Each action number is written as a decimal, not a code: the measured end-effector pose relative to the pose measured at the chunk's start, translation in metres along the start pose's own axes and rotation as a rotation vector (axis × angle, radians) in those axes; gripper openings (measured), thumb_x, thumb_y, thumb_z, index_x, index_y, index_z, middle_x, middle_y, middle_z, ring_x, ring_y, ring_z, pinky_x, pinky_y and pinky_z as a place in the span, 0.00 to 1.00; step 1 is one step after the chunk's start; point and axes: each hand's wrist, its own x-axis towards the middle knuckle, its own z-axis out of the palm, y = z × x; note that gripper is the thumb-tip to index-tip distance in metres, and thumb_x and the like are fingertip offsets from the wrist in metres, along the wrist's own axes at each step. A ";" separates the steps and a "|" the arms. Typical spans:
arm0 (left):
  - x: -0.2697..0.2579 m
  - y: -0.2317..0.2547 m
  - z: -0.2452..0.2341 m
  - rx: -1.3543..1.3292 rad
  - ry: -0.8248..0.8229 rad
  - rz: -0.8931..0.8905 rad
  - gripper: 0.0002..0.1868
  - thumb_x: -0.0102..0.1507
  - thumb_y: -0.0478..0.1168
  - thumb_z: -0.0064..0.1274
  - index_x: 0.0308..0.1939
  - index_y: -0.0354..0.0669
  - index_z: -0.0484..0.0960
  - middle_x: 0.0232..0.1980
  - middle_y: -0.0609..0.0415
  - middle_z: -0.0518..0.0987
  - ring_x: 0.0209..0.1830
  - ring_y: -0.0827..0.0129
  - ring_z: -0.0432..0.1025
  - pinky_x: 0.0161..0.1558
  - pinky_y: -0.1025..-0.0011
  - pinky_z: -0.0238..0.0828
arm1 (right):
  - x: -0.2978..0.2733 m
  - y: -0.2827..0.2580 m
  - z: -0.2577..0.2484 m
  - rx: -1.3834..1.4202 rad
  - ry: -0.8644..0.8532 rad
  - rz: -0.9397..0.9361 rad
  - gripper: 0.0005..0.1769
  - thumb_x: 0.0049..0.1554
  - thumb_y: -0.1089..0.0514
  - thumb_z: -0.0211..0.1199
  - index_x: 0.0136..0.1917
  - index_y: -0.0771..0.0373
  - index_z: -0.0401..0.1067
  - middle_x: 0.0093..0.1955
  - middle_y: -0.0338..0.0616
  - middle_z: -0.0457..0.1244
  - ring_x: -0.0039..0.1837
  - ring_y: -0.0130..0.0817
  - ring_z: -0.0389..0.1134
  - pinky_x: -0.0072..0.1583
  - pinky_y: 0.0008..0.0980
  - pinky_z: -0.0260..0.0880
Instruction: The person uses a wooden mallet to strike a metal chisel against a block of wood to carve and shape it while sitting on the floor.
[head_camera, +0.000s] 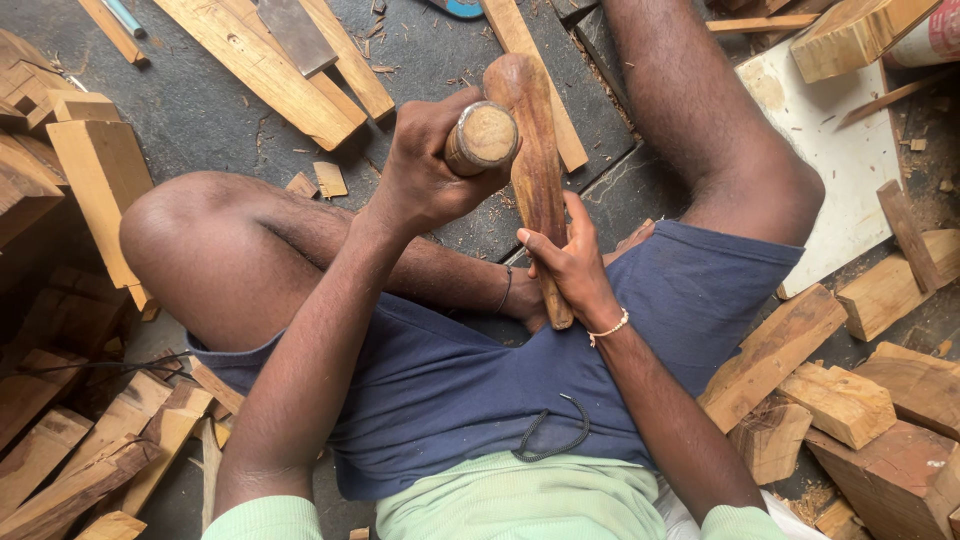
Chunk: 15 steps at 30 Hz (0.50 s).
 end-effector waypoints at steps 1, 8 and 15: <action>0.000 0.001 -0.001 -0.001 0.004 0.004 0.10 0.61 0.33 0.67 0.39 0.36 0.78 0.36 0.53 0.78 0.34 0.70 0.79 0.37 0.72 0.74 | -0.001 0.000 -0.001 0.006 -0.002 -0.010 0.35 0.55 0.53 0.70 0.70 0.65 0.58 0.43 0.42 0.63 0.37 0.24 0.67 0.35 0.24 0.73; -0.002 -0.001 -0.002 0.037 0.021 0.011 0.11 0.60 0.34 0.66 0.36 0.34 0.77 0.33 0.53 0.77 0.31 0.69 0.77 0.34 0.70 0.72 | -0.016 -0.021 -0.027 0.082 -0.127 -0.292 0.37 0.60 0.60 0.65 0.75 0.60 0.50 0.47 0.48 0.65 0.41 0.30 0.71 0.43 0.29 0.76; -0.006 -0.004 -0.001 -0.032 0.023 0.063 0.10 0.63 0.35 0.64 0.41 0.34 0.79 0.37 0.55 0.78 0.34 0.71 0.78 0.37 0.71 0.74 | -0.033 -0.101 -0.062 0.155 -0.386 -0.562 0.27 0.64 0.56 0.63 0.70 0.69 0.57 0.55 0.57 0.66 0.49 0.39 0.73 0.48 0.33 0.79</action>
